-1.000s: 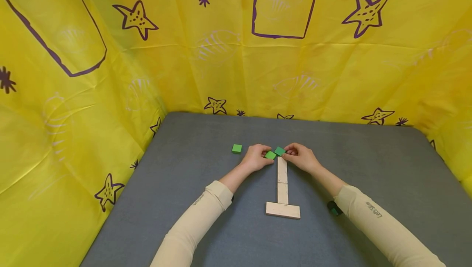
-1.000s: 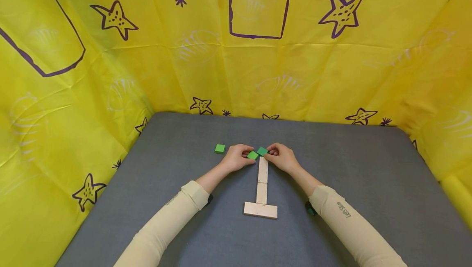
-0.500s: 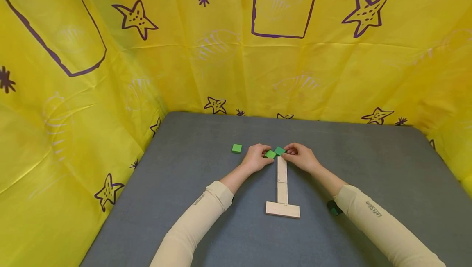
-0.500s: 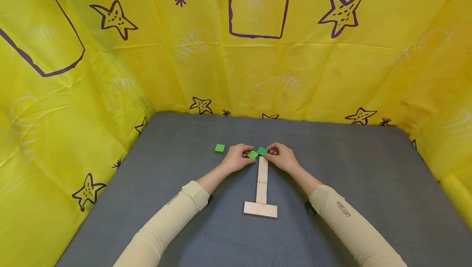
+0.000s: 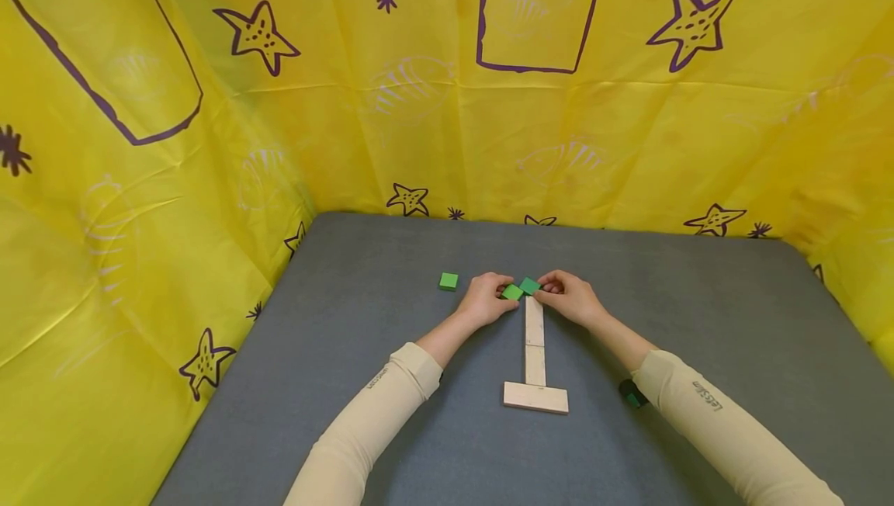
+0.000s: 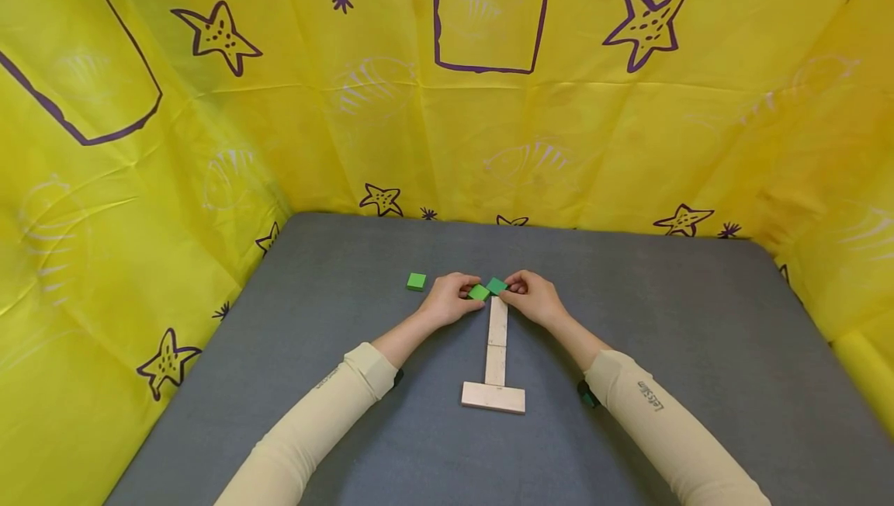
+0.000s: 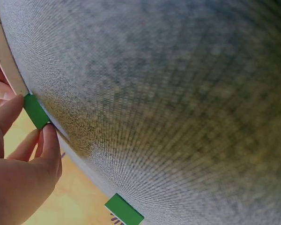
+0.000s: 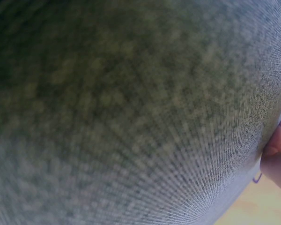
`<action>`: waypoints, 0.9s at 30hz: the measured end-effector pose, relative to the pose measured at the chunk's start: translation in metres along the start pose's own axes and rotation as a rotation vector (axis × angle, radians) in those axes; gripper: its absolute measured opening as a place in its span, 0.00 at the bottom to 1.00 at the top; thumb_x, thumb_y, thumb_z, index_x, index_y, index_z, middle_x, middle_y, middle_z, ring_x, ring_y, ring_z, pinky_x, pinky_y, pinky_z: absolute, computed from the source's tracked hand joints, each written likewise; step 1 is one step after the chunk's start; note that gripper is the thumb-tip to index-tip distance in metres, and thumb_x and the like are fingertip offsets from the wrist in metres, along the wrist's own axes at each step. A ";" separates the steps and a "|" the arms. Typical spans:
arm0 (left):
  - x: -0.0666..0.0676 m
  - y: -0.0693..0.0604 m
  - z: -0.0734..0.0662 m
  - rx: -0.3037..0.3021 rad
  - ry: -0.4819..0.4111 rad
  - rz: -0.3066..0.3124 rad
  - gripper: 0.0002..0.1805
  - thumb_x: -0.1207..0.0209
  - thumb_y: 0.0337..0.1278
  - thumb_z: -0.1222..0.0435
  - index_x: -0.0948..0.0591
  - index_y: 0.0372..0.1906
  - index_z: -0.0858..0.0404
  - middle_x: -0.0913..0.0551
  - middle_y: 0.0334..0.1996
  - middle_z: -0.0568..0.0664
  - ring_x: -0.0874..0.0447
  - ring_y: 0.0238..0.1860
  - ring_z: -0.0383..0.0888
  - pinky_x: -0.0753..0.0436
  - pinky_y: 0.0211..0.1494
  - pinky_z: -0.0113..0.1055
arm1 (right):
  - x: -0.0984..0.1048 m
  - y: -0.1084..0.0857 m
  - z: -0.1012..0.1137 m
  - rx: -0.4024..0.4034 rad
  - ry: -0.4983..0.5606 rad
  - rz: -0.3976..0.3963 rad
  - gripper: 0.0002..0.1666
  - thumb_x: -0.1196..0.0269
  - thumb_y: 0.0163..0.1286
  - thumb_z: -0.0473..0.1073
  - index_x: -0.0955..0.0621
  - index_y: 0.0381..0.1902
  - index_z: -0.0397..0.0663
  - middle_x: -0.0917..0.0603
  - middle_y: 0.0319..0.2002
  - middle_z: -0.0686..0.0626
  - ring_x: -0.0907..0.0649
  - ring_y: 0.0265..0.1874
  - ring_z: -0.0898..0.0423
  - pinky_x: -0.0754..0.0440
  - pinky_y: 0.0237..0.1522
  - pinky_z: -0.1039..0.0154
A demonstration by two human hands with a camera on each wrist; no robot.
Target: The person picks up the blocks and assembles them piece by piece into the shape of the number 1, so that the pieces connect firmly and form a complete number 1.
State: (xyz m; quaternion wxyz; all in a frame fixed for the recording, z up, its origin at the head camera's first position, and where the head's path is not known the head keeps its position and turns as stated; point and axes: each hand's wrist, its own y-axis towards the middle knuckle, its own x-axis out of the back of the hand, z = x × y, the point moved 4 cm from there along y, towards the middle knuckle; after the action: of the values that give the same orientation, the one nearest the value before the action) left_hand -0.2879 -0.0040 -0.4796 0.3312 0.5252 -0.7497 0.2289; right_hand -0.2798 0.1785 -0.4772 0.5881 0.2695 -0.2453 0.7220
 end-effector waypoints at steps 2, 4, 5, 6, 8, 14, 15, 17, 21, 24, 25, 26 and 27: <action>0.001 0.000 0.000 -0.006 0.006 0.001 0.25 0.31 0.55 0.61 0.19 0.58 0.64 0.19 0.50 0.54 0.19 0.47 0.44 0.20 0.48 0.32 | 0.000 0.000 0.000 -0.001 -0.001 0.000 0.18 0.34 0.66 0.47 0.20 0.48 0.41 0.19 0.38 0.46 0.23 0.37 0.51 0.26 0.40 0.59; 0.001 0.000 -0.001 -0.010 0.008 0.001 0.25 0.31 0.55 0.60 0.19 0.58 0.63 0.19 0.50 0.54 0.19 0.47 0.43 0.20 0.48 0.32 | 0.000 0.000 -0.001 -0.003 -0.002 0.002 0.18 0.34 0.66 0.47 0.20 0.48 0.41 0.19 0.38 0.46 0.23 0.37 0.51 0.26 0.40 0.59; 0.001 0.000 -0.001 -0.009 0.008 -0.001 0.25 0.31 0.55 0.60 0.19 0.58 0.63 0.19 0.50 0.54 0.19 0.47 0.44 0.20 0.48 0.33 | -0.001 0.001 -0.001 -0.004 -0.002 0.001 0.18 0.34 0.66 0.48 0.20 0.48 0.41 0.19 0.38 0.46 0.23 0.37 0.51 0.26 0.40 0.59; 0.001 0.000 -0.001 -0.008 0.008 -0.004 0.26 0.31 0.55 0.60 0.19 0.58 0.64 0.19 0.50 0.54 0.20 0.47 0.44 0.20 0.48 0.33 | -0.001 0.001 -0.001 -0.005 -0.002 0.001 0.18 0.34 0.66 0.48 0.20 0.48 0.41 0.19 0.39 0.46 0.23 0.37 0.51 0.26 0.40 0.59; 0.005 -0.003 -0.005 0.016 -0.002 0.010 0.26 0.31 0.55 0.62 0.20 0.59 0.65 0.19 0.51 0.55 0.20 0.49 0.46 0.21 0.51 0.35 | -0.001 0.001 0.000 -0.006 -0.003 0.002 0.19 0.34 0.66 0.48 0.20 0.48 0.41 0.19 0.39 0.46 0.23 0.38 0.51 0.26 0.40 0.59; 0.007 -0.005 -0.006 0.007 -0.004 -0.005 0.26 0.31 0.55 0.62 0.20 0.59 0.65 0.19 0.51 0.56 0.20 0.49 0.47 0.20 0.51 0.35 | 0.000 0.001 0.001 -0.003 -0.004 -0.001 0.18 0.34 0.66 0.48 0.20 0.48 0.41 0.19 0.38 0.46 0.23 0.37 0.51 0.26 0.40 0.60; 0.008 -0.005 -0.005 0.006 -0.008 -0.010 0.25 0.31 0.55 0.62 0.20 0.58 0.65 0.19 0.50 0.56 0.20 0.49 0.47 0.20 0.51 0.35 | 0.000 0.001 0.001 -0.002 -0.003 -0.001 0.18 0.34 0.66 0.48 0.20 0.48 0.41 0.19 0.38 0.46 0.23 0.37 0.51 0.26 0.40 0.60; 0.011 -0.006 -0.005 0.011 -0.030 -0.025 0.25 0.31 0.55 0.62 0.19 0.58 0.64 0.19 0.50 0.55 0.19 0.49 0.47 0.20 0.51 0.35 | 0.000 0.001 0.001 0.001 -0.003 0.000 0.19 0.34 0.66 0.48 0.20 0.48 0.40 0.19 0.38 0.46 0.23 0.37 0.51 0.26 0.40 0.60; 0.015 -0.008 -0.002 0.027 -0.106 -0.053 0.24 0.31 0.55 0.62 0.19 0.57 0.64 0.19 0.51 0.55 0.20 0.50 0.48 0.20 0.52 0.36 | 0.000 0.001 0.000 0.004 -0.002 0.009 0.19 0.35 0.67 0.48 0.20 0.48 0.40 0.19 0.38 0.46 0.23 0.37 0.51 0.26 0.40 0.60; 0.018 -0.010 0.000 0.037 -0.175 -0.072 0.23 0.31 0.55 0.62 0.19 0.56 0.64 0.18 0.50 0.54 0.20 0.50 0.48 0.20 0.52 0.36 | 0.000 0.001 0.000 0.005 -0.002 0.009 0.18 0.35 0.67 0.48 0.20 0.48 0.40 0.19 0.38 0.46 0.23 0.37 0.51 0.26 0.40 0.60; 0.019 -0.011 0.000 0.042 -0.197 -0.079 0.23 0.31 0.56 0.62 0.19 0.56 0.65 0.18 0.50 0.54 0.19 0.50 0.48 0.20 0.52 0.36 | 0.000 0.001 0.000 0.004 -0.002 0.007 0.18 0.35 0.66 0.47 0.20 0.48 0.40 0.19 0.38 0.46 0.23 0.37 0.51 0.26 0.40 0.59; 0.020 -0.012 0.001 0.047 -0.222 -0.088 0.22 0.31 0.56 0.62 0.18 0.55 0.64 0.18 0.50 0.54 0.19 0.50 0.48 0.20 0.51 0.36 | 0.000 0.001 0.000 0.004 -0.002 0.007 0.18 0.35 0.66 0.47 0.20 0.48 0.40 0.19 0.38 0.46 0.23 0.37 0.51 0.26 0.40 0.59; 0.021 -0.012 0.002 0.056 -0.250 -0.096 0.22 0.31 0.56 0.62 0.18 0.55 0.64 0.17 0.50 0.53 0.19 0.50 0.48 0.20 0.51 0.36 | 0.000 0.001 0.000 0.004 -0.002 0.006 0.18 0.34 0.66 0.47 0.20 0.48 0.40 0.19 0.38 0.46 0.23 0.37 0.51 0.26 0.40 0.59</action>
State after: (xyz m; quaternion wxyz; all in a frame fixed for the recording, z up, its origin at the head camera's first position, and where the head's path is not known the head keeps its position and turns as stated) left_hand -0.2815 -0.0228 -0.4653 0.2307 0.5941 -0.7524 0.1665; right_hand -0.2811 0.1789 -0.4773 0.5850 0.2709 -0.2453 0.7241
